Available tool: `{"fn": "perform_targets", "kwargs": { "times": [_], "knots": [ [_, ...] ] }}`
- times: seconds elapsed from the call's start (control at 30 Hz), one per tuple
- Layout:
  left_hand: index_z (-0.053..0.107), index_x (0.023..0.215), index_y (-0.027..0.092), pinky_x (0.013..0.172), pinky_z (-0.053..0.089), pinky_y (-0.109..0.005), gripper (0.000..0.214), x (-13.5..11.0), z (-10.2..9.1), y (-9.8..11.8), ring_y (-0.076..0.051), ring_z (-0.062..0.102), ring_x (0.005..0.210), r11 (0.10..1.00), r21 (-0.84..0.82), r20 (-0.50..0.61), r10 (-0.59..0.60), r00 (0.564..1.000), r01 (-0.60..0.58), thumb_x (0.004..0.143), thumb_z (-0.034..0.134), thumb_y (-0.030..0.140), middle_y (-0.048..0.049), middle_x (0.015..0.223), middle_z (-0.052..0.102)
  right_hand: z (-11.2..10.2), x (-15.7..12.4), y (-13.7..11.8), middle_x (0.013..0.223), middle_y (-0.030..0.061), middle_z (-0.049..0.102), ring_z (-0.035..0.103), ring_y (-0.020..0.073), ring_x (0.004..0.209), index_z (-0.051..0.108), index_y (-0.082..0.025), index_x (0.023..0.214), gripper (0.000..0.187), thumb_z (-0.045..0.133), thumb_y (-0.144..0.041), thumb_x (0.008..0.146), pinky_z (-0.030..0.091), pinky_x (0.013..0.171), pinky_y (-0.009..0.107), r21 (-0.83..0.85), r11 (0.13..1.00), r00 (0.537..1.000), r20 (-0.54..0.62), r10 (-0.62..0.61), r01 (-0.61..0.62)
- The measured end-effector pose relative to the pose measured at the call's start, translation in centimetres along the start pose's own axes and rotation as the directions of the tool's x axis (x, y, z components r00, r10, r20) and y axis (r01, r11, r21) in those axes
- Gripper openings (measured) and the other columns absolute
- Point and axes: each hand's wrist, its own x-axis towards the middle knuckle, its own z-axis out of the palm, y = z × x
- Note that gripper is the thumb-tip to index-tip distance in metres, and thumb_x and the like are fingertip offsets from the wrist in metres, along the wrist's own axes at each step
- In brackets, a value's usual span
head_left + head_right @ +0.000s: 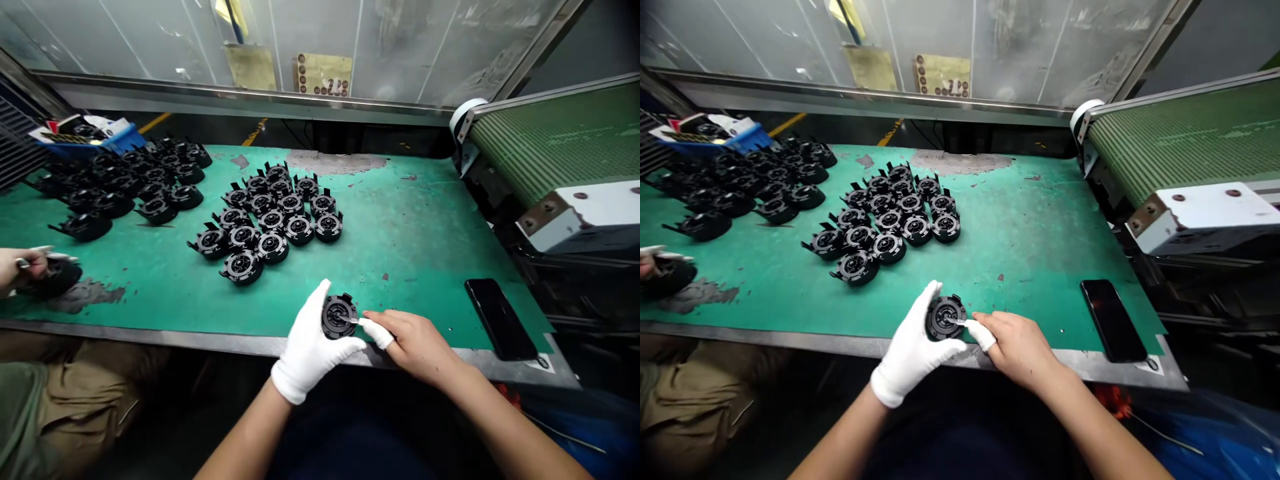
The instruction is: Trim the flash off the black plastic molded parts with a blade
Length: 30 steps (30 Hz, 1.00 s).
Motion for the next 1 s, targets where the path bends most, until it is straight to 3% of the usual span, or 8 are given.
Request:
{"fn": "perform_targets", "kwargs": {
  "times": [0.07, 0.17, 0.37, 0.47, 0.6, 0.77, 0.9, 1.0],
  "knots": [
    [0.026, 0.153, 0.020, 0.119, 0.038, -0.052, 0.103, -0.4, 1.7, -0.2, -0.034, 0.045, 0.140, 0.999, -0.019, -0.042, -0.029, 0.999, 0.029, 0.073, 0.080, 0.056, -0.0159, 0.151, 0.045, 0.0, 0.6, -0.3, 0.104, 0.0063, 0.073, 0.068, 0.0230, 0.096, 0.064, -0.024, 0.133, 0.041, 0.043, -0.029, 0.099, 0.052, 0.084, 0.035, -0.057, 0.998, 0.999, 0.020, -0.033, 0.034],
    [0.030, 0.151, 0.018, 0.116, 0.043, -0.049, 0.095, -0.2, 2.7, -0.4, -0.031, 0.053, 0.133, 0.999, -0.026, -0.075, -0.044, 0.996, 0.042, 0.077, 0.077, 0.053, -0.0155, 0.144, 0.052, -0.1, 1.2, -0.4, 0.100, 0.0053, 0.072, 0.068, 0.0220, 0.092, 0.064, -0.025, 0.133, 0.040, 0.043, -0.026, 0.099, 0.050, 0.080, 0.032, -0.126, 0.991, 0.998, 0.039, -0.048, 0.053],
    [0.033, 0.149, 0.016, 0.114, 0.044, -0.050, 0.093, 0.1, 2.5, -0.4, -0.032, 0.054, 0.132, 1.000, 0.027, -0.111, 0.013, 0.994, -0.010, 0.076, 0.076, 0.055, -0.0159, 0.141, 0.054, 0.0, 1.7, -0.8, 0.098, 0.0040, 0.071, 0.067, 0.0219, 0.089, 0.061, -0.030, 0.135, 0.043, 0.045, -0.023, 0.096, 0.048, 0.070, 0.030, -0.265, 0.964, 0.999, 0.042, 0.035, -0.022],
    [0.035, 0.148, 0.016, 0.114, 0.044, -0.050, 0.092, 0.0, 2.7, -0.5, -0.032, 0.053, 0.132, 0.998, 0.060, -0.131, 0.032, 0.991, -0.024, 0.076, 0.076, 0.056, -0.0161, 0.141, 0.054, 0.0, 1.6, -1.0, 0.103, 0.0047, 0.072, 0.068, 0.0215, 0.092, 0.060, -0.029, 0.136, 0.042, 0.043, -0.026, 0.098, 0.048, 0.073, 0.030, -0.247, 0.967, 0.997, 0.023, 0.077, -0.069],
    [0.034, 0.148, 0.018, 0.114, 0.044, -0.050, 0.094, -0.2, 2.8, -0.6, -0.032, 0.053, 0.133, 0.996, 0.079, -0.127, 0.038, 0.991, -0.028, 0.075, 0.077, 0.059, -0.0151, 0.142, 0.053, -0.8, 1.1, -1.3, 0.108, 0.0044, 0.072, 0.068, 0.0210, 0.097, 0.062, -0.029, 0.134, 0.041, 0.042, -0.028, 0.099, 0.048, 0.079, 0.030, -0.198, 0.980, 0.999, 0.043, 0.032, -0.023],
    [0.034, 0.148, 0.018, 0.113, 0.045, -0.051, 0.093, -0.2, 2.8, -0.8, -0.032, 0.053, 0.133, 0.995, 0.091, -0.139, 0.044, 0.989, -0.031, 0.076, 0.076, 0.060, -0.0151, 0.143, 0.053, -2.0, 1.2, -2.4, 0.097, 0.0022, 0.072, 0.069, 0.0226, 0.085, 0.062, -0.032, 0.133, 0.046, 0.046, -0.022, 0.091, 0.043, 0.065, 0.031, -0.325, 0.945, 0.992, 0.109, 0.056, -0.018],
    [0.033, 0.149, 0.018, 0.114, 0.043, -0.051, 0.095, -0.2, 2.9, -1.2, -0.032, 0.052, 0.134, 0.994, 0.092, -0.140, 0.072, 0.988, -0.060, 0.076, 0.076, 0.060, -0.0154, 0.144, 0.052, -2.5, 2.0, -2.9, 0.096, 0.0039, 0.072, 0.069, 0.0234, 0.084, 0.063, -0.030, 0.131, 0.052, 0.047, -0.013, 0.084, 0.037, 0.061, 0.030, -0.412, 0.909, 0.990, 0.085, 0.111, -0.066],
    [0.033, 0.149, 0.018, 0.115, 0.042, -0.051, 0.096, -0.2, 3.0, -1.4, -0.032, 0.051, 0.135, 0.993, 0.085, -0.142, 0.088, 0.986, -0.076, 0.075, 0.077, 0.060, -0.0157, 0.144, 0.052, -2.5, 2.1, -2.5, 0.101, 0.0041, 0.073, 0.069, 0.0241, 0.087, 0.063, -0.029, 0.129, 0.048, 0.047, -0.015, 0.087, 0.037, 0.063, 0.030, -0.360, 0.930, 0.991, 0.070, 0.110, -0.077]
  ]
}}
